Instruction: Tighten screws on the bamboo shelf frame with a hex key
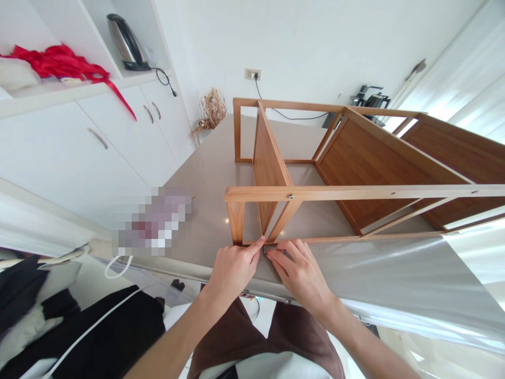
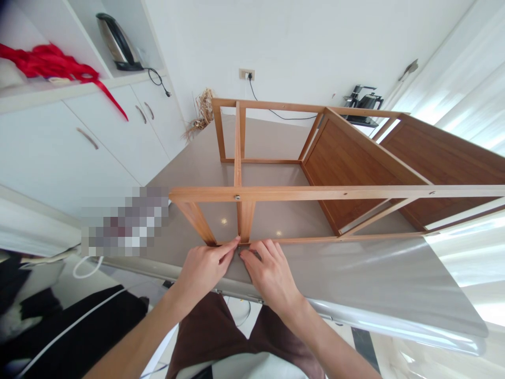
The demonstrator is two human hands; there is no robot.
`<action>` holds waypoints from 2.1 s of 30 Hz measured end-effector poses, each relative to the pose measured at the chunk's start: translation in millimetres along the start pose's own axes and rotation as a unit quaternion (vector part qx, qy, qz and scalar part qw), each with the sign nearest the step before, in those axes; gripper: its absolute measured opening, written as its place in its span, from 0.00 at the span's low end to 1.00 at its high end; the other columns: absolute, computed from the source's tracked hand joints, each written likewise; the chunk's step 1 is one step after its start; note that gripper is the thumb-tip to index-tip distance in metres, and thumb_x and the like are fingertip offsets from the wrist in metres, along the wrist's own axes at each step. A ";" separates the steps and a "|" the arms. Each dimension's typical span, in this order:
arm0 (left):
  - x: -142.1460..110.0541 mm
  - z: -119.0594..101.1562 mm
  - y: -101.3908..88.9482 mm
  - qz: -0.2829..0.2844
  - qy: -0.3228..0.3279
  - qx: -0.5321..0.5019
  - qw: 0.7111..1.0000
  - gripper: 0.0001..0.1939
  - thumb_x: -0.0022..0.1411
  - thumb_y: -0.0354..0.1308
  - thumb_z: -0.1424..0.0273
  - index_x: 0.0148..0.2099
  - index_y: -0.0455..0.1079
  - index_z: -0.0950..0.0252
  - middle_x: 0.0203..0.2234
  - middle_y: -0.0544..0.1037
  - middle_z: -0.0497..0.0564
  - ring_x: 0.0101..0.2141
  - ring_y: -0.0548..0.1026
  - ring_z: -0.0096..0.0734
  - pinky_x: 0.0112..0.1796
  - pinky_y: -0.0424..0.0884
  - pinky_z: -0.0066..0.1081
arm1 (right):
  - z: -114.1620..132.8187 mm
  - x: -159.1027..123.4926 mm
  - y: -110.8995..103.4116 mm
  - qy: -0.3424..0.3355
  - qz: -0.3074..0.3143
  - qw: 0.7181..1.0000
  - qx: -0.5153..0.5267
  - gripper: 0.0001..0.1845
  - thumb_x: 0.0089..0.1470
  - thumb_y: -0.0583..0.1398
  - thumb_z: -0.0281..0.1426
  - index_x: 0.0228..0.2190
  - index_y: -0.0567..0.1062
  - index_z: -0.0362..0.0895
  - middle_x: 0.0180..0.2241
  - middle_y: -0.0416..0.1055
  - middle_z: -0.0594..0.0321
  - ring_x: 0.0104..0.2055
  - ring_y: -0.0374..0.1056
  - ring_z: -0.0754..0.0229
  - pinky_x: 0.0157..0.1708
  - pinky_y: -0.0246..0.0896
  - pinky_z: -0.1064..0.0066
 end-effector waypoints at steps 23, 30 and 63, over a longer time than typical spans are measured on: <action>-3.0 -0.2 1.9 -0.061 -0.004 0.004 0.998 0.16 0.70 0.56 0.67 0.57 0.76 0.51 0.27 0.85 0.48 0.27 0.82 0.36 0.26 0.64 0.29 | -3.2 -3.7 9.2 0.037 0.023 0.996 0.073 0.09 0.65 0.58 0.26 0.41 0.79 0.44 0.37 0.73 0.57 0.40 0.68 0.56 0.42 0.66 0.62; -12.6 -6.7 -3.5 -0.099 0.040 0.067 0.992 0.16 0.74 0.51 0.67 0.57 0.75 0.56 0.35 0.84 0.48 0.28 0.82 0.32 0.23 0.64 0.30 | -4.7 -4.6 10.8 0.039 0.022 0.996 0.076 0.09 0.66 0.57 0.27 0.41 0.79 0.44 0.37 0.73 0.57 0.40 0.68 0.56 0.42 0.66 0.62; 8.9 49.2 -16.8 -0.017 0.018 -0.390 0.920 0.27 0.57 0.68 0.61 0.57 0.67 0.58 0.56 0.74 0.54 0.57 0.72 0.45 0.59 0.67 0.44 | -3.8 -5.0 10.5 0.033 0.019 0.998 0.056 0.08 0.65 0.57 0.25 0.39 0.77 0.45 0.37 0.73 0.58 0.40 0.67 0.55 0.44 0.66 0.62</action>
Point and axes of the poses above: each hand's wrist, its own x-axis towards the middle knuckle, its own y-axis out of the palm, z = x × y, the point moved 2 cm from there along x, towards the middle knuckle
